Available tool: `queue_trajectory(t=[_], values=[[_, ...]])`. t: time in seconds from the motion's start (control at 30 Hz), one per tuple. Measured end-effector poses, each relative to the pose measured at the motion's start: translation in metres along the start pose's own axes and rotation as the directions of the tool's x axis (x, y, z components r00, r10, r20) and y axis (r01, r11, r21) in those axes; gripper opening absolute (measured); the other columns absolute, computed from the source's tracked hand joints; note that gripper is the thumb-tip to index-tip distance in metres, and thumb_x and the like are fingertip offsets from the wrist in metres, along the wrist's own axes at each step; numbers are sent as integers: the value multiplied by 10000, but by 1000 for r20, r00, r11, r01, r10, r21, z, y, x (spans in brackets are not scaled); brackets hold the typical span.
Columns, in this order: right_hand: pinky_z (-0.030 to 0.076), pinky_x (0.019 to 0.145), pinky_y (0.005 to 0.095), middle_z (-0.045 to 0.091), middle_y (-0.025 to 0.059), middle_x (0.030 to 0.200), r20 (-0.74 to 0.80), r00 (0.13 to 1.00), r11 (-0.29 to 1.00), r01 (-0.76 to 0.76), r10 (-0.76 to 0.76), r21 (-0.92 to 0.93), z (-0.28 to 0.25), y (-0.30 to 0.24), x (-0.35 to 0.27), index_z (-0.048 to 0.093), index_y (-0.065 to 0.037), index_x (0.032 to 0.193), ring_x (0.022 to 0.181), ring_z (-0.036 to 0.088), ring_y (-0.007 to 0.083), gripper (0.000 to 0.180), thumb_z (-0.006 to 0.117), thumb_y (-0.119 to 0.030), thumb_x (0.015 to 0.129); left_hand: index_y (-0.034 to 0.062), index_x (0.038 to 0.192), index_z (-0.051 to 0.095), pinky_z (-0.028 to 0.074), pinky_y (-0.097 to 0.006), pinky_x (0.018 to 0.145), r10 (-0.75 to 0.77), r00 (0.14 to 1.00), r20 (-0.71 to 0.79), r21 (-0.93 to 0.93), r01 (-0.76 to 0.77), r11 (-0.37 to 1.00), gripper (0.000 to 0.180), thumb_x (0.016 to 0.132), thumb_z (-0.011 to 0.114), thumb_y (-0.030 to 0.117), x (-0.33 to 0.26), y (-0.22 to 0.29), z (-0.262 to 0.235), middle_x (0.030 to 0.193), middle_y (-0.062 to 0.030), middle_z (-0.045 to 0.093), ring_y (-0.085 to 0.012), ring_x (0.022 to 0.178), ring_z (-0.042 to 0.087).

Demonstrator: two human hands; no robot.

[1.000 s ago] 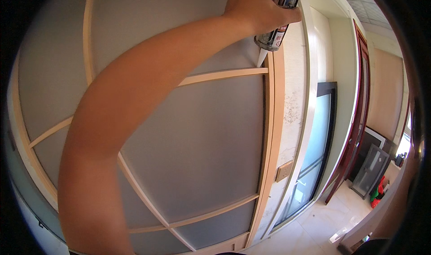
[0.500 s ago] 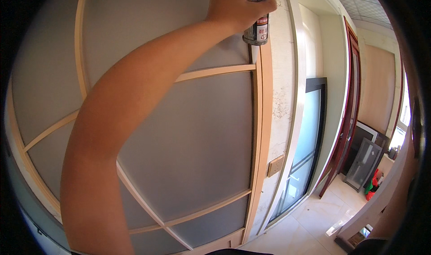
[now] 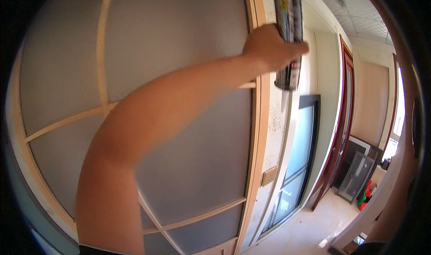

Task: The person uses a caulking gun to apply sealant along the seams of a glass door frame. They wipe the nozzle with a tissue and continue applying sealant along the vertical and horizontal joints of the door frame.

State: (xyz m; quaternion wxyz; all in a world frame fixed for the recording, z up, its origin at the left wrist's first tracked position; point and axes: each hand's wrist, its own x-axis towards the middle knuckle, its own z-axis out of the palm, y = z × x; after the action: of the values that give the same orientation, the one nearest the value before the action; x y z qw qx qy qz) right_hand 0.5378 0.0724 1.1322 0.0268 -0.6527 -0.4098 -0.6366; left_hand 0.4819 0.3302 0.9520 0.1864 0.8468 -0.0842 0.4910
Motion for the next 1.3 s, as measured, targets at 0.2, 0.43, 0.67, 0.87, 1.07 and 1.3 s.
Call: queue_trajectory(t=[0.2,0.43,0.67,0.87,1.07,1.3], values=[[219,503,252,425,-37,633,-250,962,876,22,113,481,33,51,-44,549,-162,730,548,353,65,537,514,-623,1003,-3,904,721,586,-335,677,45,992,115,178,-65,982,474,751,761,444,-48,55,-28,742,-112,729,-207,648,720],[195,451,251,370,-77,584,27,985,334,-84,172,939,38,33,-118,510,-157,735,471,265,46,585,387,-644,1035,-14,923,712,594,-387,631,47,977,207,565,-159,809,485,734,723,432,-95,104,-80,719,-160,713,-289,631,717],[248,447,233,536,0,668,24,993,-356,18,112,934,67,-68,-183,599,-72,1027,491,374,70,647,385,-683,1015,20,897,674,592,-421,613,91,963,254,785,-260,562,391,743,735,374,-178,125,-153,705,-156,704,-317,600,708],[383,449,260,612,28,689,275,886,-522,-45,373,852,44,-225,-240,628,-76,1014,546,555,130,681,495,-739,930,42,907,640,574,-465,575,-213,892,399,789,-215,575,410,741,738,404,-295,150,-233,683,-153,678,-344,607,695],[530,547,331,668,91,686,-28,952,-566,-158,-305,809,-1,-370,-285,642,-59,763,588,650,176,337,825,-334,828,54,951,648,570,-449,576,-405,751,521,737,-155,658,483,754,751,483,-429,158,-314,760,-142,700,-325,691,714],[557,724,329,736,119,877,383,830,-626,-557,-404,546,-74,-557,-395,696,21,969,793,702,198,249,775,-207,906,73,1041,682,578,-431,635,-585,571,576,739,-59,671,615,805,706,641,-567,155,-384,866,-106,723,-268,774,719]])
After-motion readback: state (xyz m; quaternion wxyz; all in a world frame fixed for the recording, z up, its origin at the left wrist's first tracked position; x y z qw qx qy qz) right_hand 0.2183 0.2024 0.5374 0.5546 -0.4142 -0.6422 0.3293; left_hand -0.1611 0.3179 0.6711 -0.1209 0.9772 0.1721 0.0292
